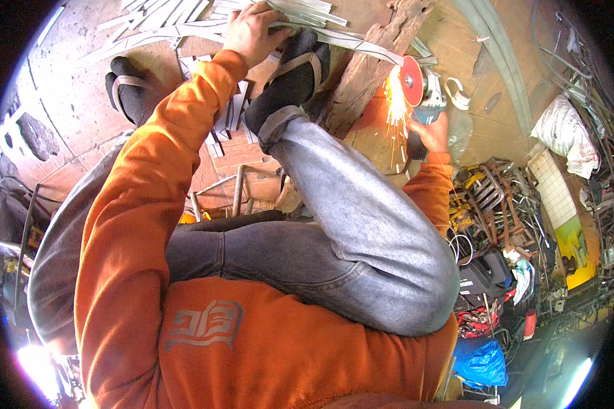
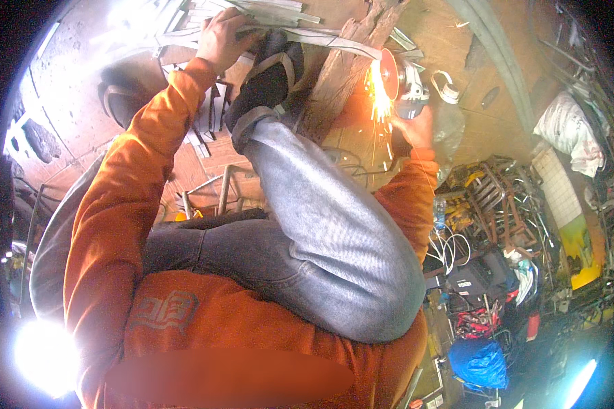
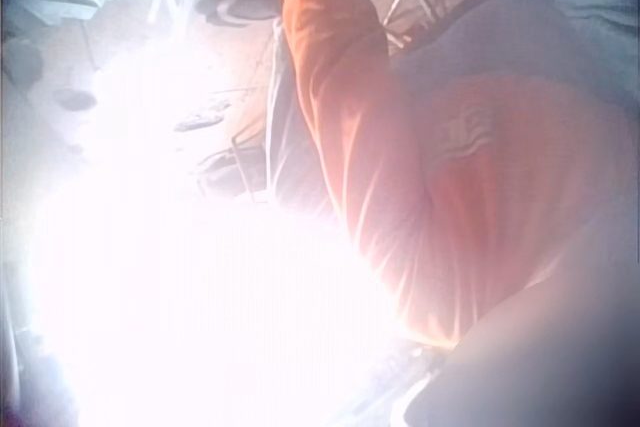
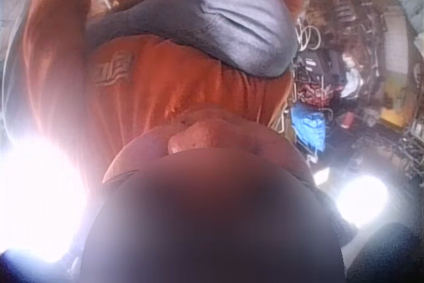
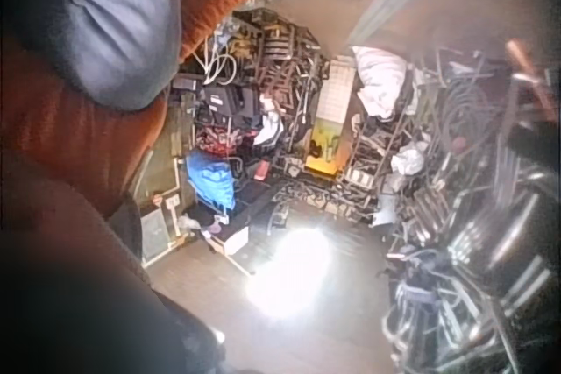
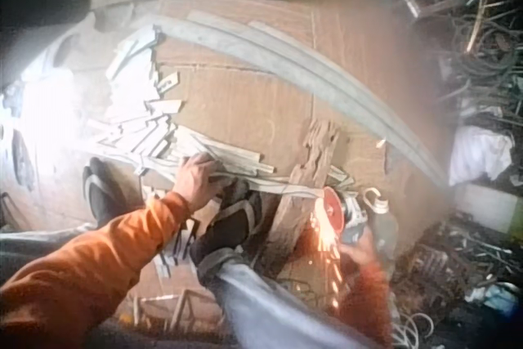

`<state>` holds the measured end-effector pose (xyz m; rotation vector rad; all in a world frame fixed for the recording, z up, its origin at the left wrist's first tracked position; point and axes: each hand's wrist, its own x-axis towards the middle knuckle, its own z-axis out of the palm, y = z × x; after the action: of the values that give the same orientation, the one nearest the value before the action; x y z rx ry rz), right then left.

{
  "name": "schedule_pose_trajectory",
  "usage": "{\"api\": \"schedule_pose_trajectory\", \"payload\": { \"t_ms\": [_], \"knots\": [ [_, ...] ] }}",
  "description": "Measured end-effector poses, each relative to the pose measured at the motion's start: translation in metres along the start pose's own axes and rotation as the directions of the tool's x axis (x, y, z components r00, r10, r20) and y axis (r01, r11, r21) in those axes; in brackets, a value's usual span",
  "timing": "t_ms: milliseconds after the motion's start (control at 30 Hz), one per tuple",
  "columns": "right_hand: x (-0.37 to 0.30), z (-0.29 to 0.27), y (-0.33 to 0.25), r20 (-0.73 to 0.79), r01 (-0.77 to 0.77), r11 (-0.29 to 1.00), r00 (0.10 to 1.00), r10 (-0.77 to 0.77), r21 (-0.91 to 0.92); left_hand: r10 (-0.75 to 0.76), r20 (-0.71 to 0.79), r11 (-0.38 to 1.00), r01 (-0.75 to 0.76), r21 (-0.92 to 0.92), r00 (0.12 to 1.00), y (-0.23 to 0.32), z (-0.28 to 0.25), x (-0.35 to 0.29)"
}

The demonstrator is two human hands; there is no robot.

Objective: The person sits on the floor and uses an angle grinder to cut a long metal rod into multiple short segments. They hold the rod with one hand and operate the grinder with the other, creating sparks as they cut. The cut pieces accumulate on the floor beside them.

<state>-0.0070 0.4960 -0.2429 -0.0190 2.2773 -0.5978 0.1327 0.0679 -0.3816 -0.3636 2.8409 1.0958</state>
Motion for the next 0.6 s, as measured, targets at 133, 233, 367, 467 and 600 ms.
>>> {"api": "schedule_pose_trajectory", "payload": {
  "t_ms": [133,233,367,467,600],
  "knots": [
    [0.006,-0.002,-0.008,-0.031,0.025,0.998,0.999,-0.027,-0.051,-0.03,0.002,0.999,0.03,0.012,1.0,0.0,0.001,0.0],
    [0.006,-0.001,-0.016,-0.083,0.036,0.992,0.995,-0.046,-0.12,-0.021,0.014,1.0,0.021,-0.009,1.0,0.003,0.0,0.001],
    [-0.007,0.001,-0.013,-0.108,0.142,0.988,0.985,-0.136,0.053,0.106,-0.095,0.984,-0.119,-0.133,0.99,-0.001,-0.016,0.0],
    [-0.021,0.009,-0.002,-0.105,0.029,0.979,0.994,-0.007,0.204,0.243,-0.072,0.97,-0.241,0.041,0.967,-0.022,-0.045,-0.007],
    [-0.038,0.038,0.005,-0.202,0.007,0.901,0.975,0.089,0.433,0.179,0.041,0.979,-0.182,0.091,0.983,-0.033,-0.056,-0.006]
  ]
}}
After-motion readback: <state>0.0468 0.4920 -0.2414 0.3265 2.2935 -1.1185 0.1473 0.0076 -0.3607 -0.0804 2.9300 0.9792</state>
